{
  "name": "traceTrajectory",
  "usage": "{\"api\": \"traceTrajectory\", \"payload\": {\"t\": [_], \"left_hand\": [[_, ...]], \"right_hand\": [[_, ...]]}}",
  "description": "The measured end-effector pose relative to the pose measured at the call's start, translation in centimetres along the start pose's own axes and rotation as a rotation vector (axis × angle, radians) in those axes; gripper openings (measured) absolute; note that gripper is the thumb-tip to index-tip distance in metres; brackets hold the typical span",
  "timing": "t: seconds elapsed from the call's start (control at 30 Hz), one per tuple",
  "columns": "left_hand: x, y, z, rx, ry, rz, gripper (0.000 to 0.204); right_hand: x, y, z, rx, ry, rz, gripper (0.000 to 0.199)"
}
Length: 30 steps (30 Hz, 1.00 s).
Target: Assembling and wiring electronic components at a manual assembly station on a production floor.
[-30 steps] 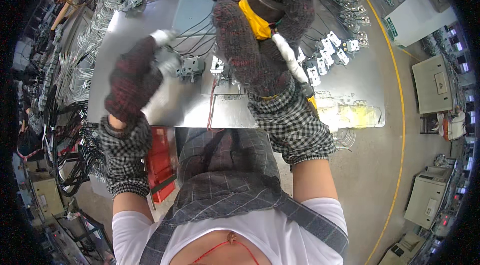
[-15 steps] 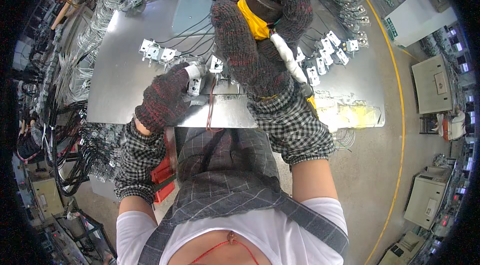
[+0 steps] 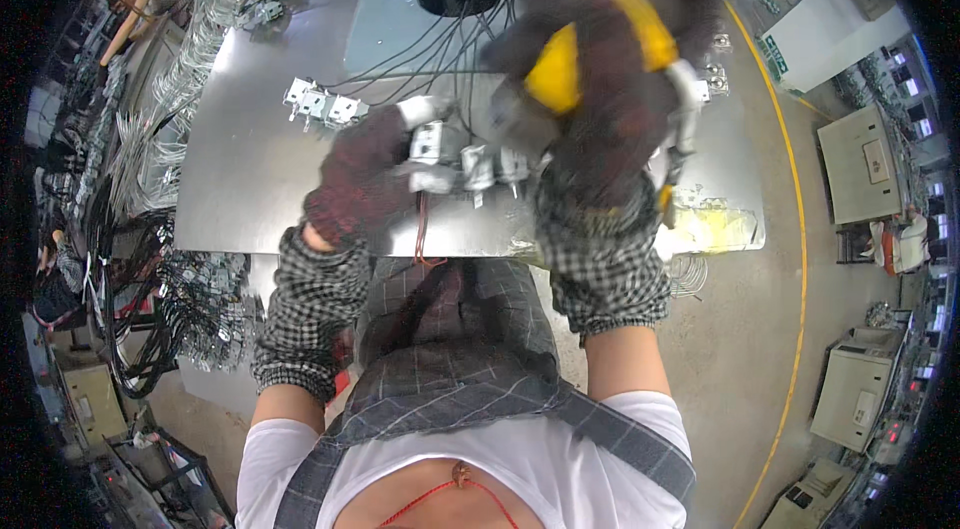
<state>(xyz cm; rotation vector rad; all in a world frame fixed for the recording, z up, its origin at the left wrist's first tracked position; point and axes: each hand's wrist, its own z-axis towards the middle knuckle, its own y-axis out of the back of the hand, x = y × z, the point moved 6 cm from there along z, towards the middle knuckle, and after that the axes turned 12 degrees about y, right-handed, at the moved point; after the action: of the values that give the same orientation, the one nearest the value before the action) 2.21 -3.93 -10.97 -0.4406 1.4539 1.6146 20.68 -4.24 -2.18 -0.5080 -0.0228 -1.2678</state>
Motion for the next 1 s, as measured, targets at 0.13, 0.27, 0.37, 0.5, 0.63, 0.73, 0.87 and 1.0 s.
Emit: {"api": "traceTrajectory", "payload": {"t": [0.13, 0.27, 0.37, 0.5, 0.63, 0.73, 0.87, 1.0], "left_hand": [[3.7, 2.7, -1.4, 0.046, -0.024, 0.069, 0.058], [4.6, 3.5, -1.9, 0.094, -0.276, 0.227, 0.061], [3.3, 3.0, -1.7, 0.089, -0.174, 0.156, 0.058], [3.8, 2.5, -1.1, 0.335, 0.195, -0.179, 0.046], [2.8, 2.9, 0.4, 0.220, -0.037, 0.018, 0.046], [2.6, 2.3, 0.9, 0.147, -0.196, 0.003, 0.045], [1.6, 1.4, 1.1, 0.045, -0.286, 0.215, 0.046], [0.5, 1.3, 1.4, -0.054, -0.312, 0.236, 0.053]], "right_hand": [[0.6, -5.1, -5.8, 0.439, -0.208, -0.206, 0.059], [-1.8, -6.3, -9.9, 0.652, -0.364, -0.383, 0.058], [-2.1, -2.8, -11.2, 0.804, -0.271, -0.570, 0.058], [-1.2, 2.3, -9.3, 0.929, -0.402, -0.880, 0.072], [-1.0, 7.9, -6.2, 0.728, -0.813, -1.032, 0.066], [-1.7, 13.9, -4.9, 0.454, -0.711, -0.934, 0.067], [-1.2, 13.7, -4.6, 0.275, -0.840, -0.856, 0.067], [0.6, 7.4, -2.9, 0.124, -0.850, -0.700, 0.065]]}}
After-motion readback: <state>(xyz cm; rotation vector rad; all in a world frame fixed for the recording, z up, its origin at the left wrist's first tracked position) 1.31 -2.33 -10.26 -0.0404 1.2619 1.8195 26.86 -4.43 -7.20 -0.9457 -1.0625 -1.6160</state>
